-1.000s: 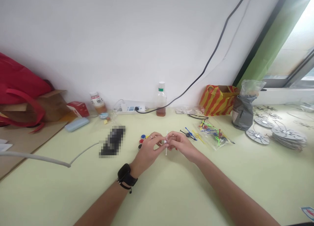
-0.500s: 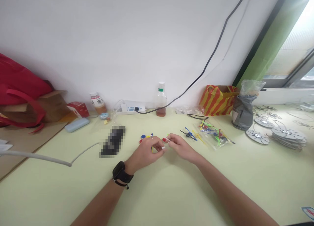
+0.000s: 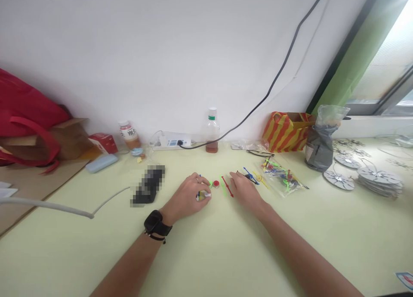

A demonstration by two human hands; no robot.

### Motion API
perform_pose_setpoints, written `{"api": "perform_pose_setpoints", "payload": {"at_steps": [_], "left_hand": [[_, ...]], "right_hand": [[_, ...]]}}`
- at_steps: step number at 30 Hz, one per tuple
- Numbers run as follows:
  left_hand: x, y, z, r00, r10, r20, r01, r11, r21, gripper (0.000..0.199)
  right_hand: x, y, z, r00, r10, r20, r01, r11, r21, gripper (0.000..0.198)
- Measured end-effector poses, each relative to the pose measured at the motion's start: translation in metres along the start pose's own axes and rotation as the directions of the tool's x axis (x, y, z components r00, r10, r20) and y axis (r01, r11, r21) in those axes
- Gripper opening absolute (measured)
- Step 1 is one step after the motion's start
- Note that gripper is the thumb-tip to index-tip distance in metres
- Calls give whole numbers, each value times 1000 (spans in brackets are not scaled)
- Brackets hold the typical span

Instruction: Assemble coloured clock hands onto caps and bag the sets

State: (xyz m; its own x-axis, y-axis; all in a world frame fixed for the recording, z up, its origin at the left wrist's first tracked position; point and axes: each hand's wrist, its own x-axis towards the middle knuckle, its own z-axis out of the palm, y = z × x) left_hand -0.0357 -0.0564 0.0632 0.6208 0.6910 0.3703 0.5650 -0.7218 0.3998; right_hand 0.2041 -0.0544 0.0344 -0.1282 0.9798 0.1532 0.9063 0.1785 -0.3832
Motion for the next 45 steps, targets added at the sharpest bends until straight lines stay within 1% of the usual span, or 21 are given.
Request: {"api": "perform_pose_setpoints", "payload": {"at_steps": [2,4,10,14,16,18,21,23,26,28,29,31,32,33,34,36,37,39,41,43,45], "left_hand": [[0,-2,-1,999,0,-37,1,1000,25,15],[0,-4,-1,998,-11,-62,12,999,31,22],[1,-10,7,998,-35,-43,36,999,34,13],[2,-10,13,995,-39,-93,44,998,51,15],[2,-8,13,993,-41,-111,49,997,66,17],[2,-5,13,993,-40,-111,49,996,79,22],[2,-1,12,994,-42,-99,51,995,84,25],[2,1,11,994,-47,-94,55,994,89,26],[2,1,12,994,-44,-105,54,994,94,26],[3,0,13,991,-41,-124,52,995,86,26],[3,0,13,990,-39,-133,50,996,79,27],[4,1,12,987,-37,-159,47,997,56,28],[4,3,12,984,-38,-175,46,998,42,29],[5,4,12,980,-40,-194,46,999,24,29],[5,7,12,976,-44,-213,46,999,3,30],[5,11,13,970,-57,-236,47,998,-49,31],[4,13,14,969,-63,-237,46,996,-78,32],[4,16,17,974,-66,-218,38,990,-133,34],[4,16,19,980,-52,-195,16,983,-182,31],[5,16,21,982,-36,-187,-6,976,-219,25],[5,17,21,981,-31,-190,-16,970,-242,22]], "right_hand": [[-1,-3,-2,999,-1,33,2,1000,-29,26],[-1,-4,-4,999,-5,38,6,1000,-22,24],[0,1,-3,999,-45,-5,46,995,84,23],[0,0,2,992,-122,-29,125,976,177,19],[2,2,2,989,-141,-49,147,972,185,19],[4,9,-2,990,-91,-105,104,986,130,18],[9,24,-12,979,41,-200,-49,998,-34,12],[11,35,-19,976,82,-201,-112,984,-141,9],[12,44,-24,986,90,-139,-120,969,-218,14],[12,45,-26,987,88,-132,-112,975,-191,19],[12,44,-27,984,87,-155,-110,983,-149,19],[11,37,-28,975,77,-209,-76,997,15,15],[11,32,-29,974,68,-216,-38,989,141,11],[10,26,-28,977,51,-205,11,957,289,10],[9,19,-28,984,22,-176,59,895,441,12],[5,3,-25,994,-53,-91,102,713,694,21],[3,-5,-23,995,-91,-46,93,626,775,25],[-1,-18,-19,987,-154,44,37,490,871,27],[-4,-26,-17,974,-192,116,-28,412,911,22],[-6,-29,-16,966,-203,157,-71,379,923,17],[-6,-28,-17,962,-207,179,-92,373,923,17]]}}
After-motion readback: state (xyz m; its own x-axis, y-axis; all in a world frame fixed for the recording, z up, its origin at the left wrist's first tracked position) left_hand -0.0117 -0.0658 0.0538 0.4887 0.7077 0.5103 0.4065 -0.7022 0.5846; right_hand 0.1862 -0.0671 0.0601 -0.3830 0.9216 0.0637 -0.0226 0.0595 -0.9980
